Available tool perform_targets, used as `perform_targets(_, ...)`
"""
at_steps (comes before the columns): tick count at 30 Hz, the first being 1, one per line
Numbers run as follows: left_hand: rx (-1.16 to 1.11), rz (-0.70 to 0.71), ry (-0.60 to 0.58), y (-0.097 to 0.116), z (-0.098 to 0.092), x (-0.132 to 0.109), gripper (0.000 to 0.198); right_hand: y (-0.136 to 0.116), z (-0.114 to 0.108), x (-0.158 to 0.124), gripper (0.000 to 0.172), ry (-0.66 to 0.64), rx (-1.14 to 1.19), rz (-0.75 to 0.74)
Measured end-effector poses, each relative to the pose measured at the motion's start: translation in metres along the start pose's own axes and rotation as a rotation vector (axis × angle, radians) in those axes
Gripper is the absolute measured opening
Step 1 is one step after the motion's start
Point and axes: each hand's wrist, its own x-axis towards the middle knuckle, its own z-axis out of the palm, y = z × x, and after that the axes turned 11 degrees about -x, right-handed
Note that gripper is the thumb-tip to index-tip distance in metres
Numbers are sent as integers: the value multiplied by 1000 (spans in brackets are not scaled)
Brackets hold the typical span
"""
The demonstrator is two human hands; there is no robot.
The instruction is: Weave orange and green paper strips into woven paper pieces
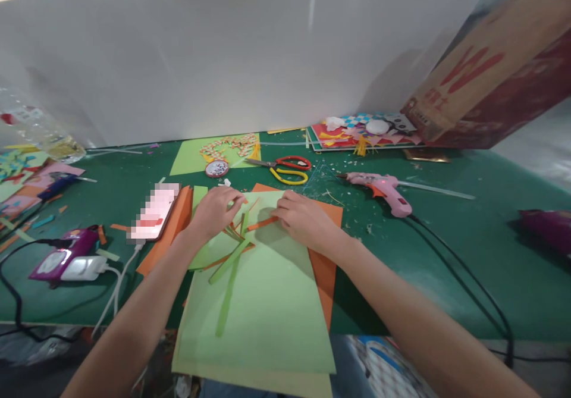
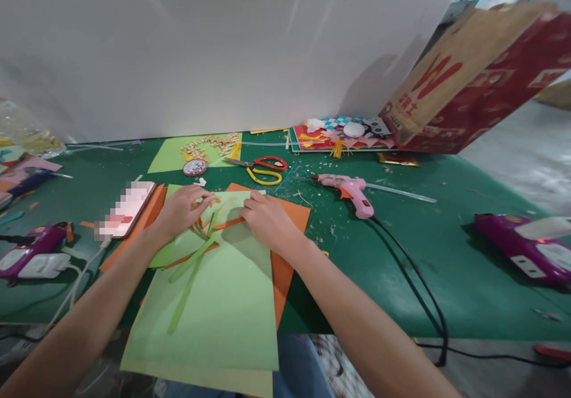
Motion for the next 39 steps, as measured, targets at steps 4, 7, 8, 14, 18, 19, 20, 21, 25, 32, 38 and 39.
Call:
perform_targets(4, -18, -8, -105, 1, -8, -3, 22, -1, 3, -1, 26, 1, 14, 9)
perform_targets(7, -47, -15, -206, 3, -13, -4, 20, -3, 3, -1, 24, -3, 10, 29)
perform_targets(8, -60, -21, -248, 3, -14, -4, 21, -4, 2, -1, 24, -8, 2, 35)
perform_targets(14, -70, -53, -315, 4, -12, -3, 26, -4, -1, -3, 29, 39, -48, 59)
perform_targets(18, -15, -49, -307, 0, -8, -4, 22, -16, -1, -3, 24, 187, 110, -56)
perform_targets(19, -6, -47, -301, 0, -7, -4, 21, -20, -1, -3, 24, 219, 165, -103)
perform_targets(20, 0, -48, -295, 0, -7, -4, 21, -26, -1, -3, 24, 242, 210, -144)
perform_targets(21, 4, -50, -289, 0, -7, -4, 20, -31, -1, -3, 23, 254, 238, -172)
perform_targets(25, 12, -53, -290, 3, -7, -4, 20, -45, 3, 0, 16, 229, 225, -198)
perform_targets(32, -53, -51, -277, 2, -5, -3, 22, -39, 5, 1, 7, 240, 364, -152)
perform_targets(38, -60, -110, -112, 8, -3, -2, 34, -13, -15, 0, 5, 402, 798, 306)
perform_targets(39, -69, -105, -81, 10, -2, -2, 35, -9, -18, 0, 7, 424, 904, 421)
